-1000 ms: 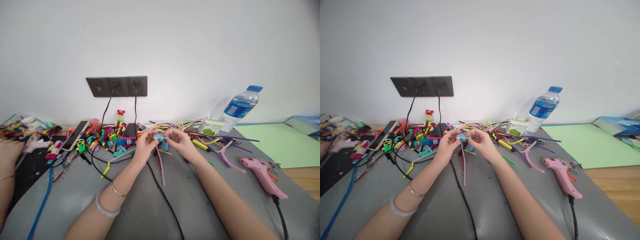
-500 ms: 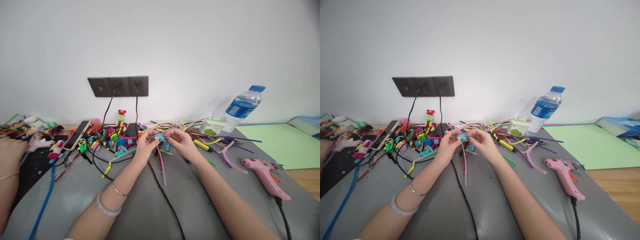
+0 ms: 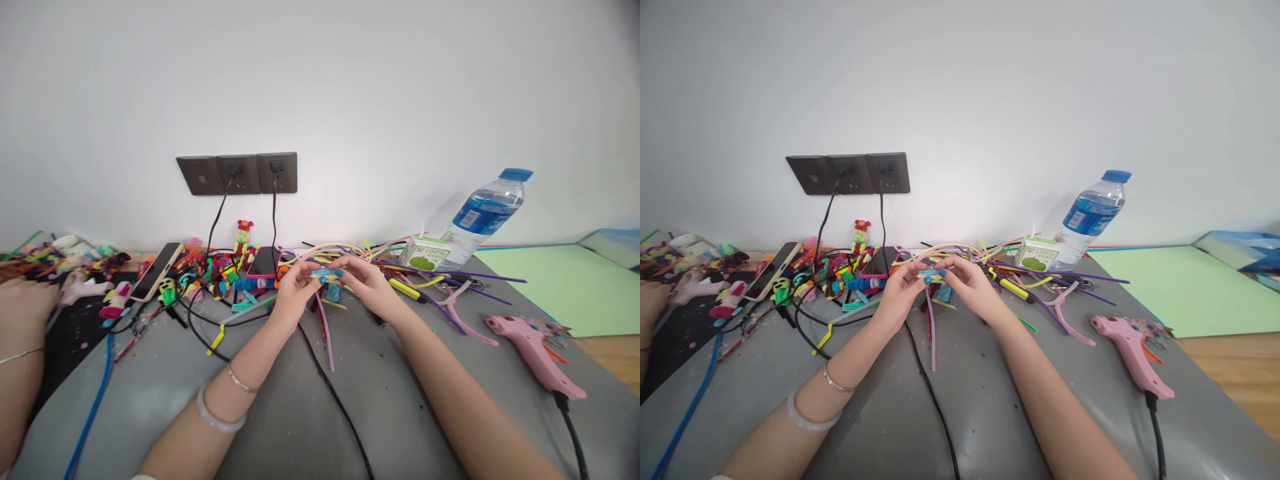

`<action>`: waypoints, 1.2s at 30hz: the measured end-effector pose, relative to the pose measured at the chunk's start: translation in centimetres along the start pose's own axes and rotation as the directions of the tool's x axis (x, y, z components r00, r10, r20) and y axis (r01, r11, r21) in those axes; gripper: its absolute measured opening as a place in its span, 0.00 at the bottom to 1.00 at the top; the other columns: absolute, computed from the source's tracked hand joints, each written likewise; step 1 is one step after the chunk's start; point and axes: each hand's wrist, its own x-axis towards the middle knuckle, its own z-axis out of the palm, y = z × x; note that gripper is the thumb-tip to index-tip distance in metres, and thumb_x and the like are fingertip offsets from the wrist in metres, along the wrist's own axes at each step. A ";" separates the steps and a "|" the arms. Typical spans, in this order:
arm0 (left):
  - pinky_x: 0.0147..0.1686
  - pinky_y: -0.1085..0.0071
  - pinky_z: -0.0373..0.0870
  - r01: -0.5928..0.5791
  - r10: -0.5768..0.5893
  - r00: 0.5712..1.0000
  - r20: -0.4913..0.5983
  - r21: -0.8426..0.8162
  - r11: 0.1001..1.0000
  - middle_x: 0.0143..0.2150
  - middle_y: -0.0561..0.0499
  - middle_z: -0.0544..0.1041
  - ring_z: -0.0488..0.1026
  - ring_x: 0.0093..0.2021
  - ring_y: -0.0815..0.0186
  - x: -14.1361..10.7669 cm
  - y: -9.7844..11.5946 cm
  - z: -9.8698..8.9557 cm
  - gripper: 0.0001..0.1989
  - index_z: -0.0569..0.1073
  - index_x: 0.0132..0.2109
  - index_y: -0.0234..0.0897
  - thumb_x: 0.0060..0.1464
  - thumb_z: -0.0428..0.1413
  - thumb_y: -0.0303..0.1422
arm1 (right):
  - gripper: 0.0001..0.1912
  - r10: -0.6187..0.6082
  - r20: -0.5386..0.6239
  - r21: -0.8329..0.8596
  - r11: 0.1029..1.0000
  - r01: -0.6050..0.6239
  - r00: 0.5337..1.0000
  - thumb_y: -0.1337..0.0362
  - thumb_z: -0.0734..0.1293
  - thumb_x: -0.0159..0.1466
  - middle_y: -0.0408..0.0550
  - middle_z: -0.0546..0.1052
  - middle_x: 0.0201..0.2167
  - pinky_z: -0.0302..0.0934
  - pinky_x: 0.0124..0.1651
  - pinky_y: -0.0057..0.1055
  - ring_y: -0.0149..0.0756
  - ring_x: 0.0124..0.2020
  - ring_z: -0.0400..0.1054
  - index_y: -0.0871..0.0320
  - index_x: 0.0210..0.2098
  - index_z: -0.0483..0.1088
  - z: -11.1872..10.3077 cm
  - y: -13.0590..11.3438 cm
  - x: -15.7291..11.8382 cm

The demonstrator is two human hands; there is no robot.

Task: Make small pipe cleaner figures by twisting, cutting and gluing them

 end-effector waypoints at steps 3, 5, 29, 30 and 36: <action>0.41 0.72 0.69 0.027 -0.028 0.999 -0.016 -0.049 0.998 0.42 0.50 0.76 0.73 0.42 0.67 0.0 0.0 0.0 0.15 0.75 0.40 0.38 0.44 0.67 0.34 | 0.14 0.008 0.009 0.007 1.000 -0.008 1.000 0.51 0.66 0.64 0.49 0.78 0.38 0.67 0.40 0.36 0.39 0.38 0.71 0.55 0.38 0.73 -0.1 0.0 0.0; 0.42 0.71 0.69 0.021 -0.023 0.999 -0.023 -0.056 0.998 0.42 0.50 0.76 0.73 0.42 0.66 0.0 0.1 0.1 0.15 0.75 0.40 0.38 0.44 0.67 0.34 | 0.13 0.011 0.009 0.021 1.000 -0.012 1.000 0.52 0.67 0.64 0.50 0.78 0.39 0.68 0.39 0.35 0.39 0.38 0.71 0.55 0.40 0.73 -0.1 0.1 0.0; 0.34 0.73 0.69 0.050 -0.053 0.996 -0.067 -0.044 0.998 0.34 0.54 0.73 0.71 0.35 0.69 -0.1 0.5 0.2 0.19 0.73 0.43 0.39 0.44 0.68 0.37 | 0.13 -0.031 -0.030 -0.082 0.996 0.028 0.999 0.56 0.71 0.59 0.52 0.80 0.39 0.72 0.42 0.38 0.42 0.38 0.75 0.56 0.41 0.75 0.2 0.5 -0.3; 0.35 0.73 0.69 0.046 -0.049 0.996 -0.068 -0.046 0.998 0.34 0.54 0.73 0.71 0.35 0.69 -0.1 0.5 0.2 0.19 0.73 0.43 0.39 0.44 0.68 0.37 | 0.14 -0.024 -0.030 -0.082 0.996 0.021 0.999 0.56 0.71 0.59 0.51 0.81 0.38 0.73 0.42 0.39 0.42 0.38 0.76 0.57 0.41 0.76 0.1 0.5 -0.3; 0.36 0.74 0.71 0.055 -0.063 0.995 -0.073 -0.098 0.994 0.34 0.54 0.74 0.72 0.35 0.71 -0.1 0.7 0.4 0.20 0.73 0.41 0.37 0.41 0.69 0.37 | 0.16 -0.008 -0.033 -0.062 0.998 0.006 0.999 0.55 0.71 0.59 0.52 0.82 0.39 0.73 0.43 0.40 0.43 0.38 0.77 0.57 0.42 0.78 -0.1 0.6 -0.2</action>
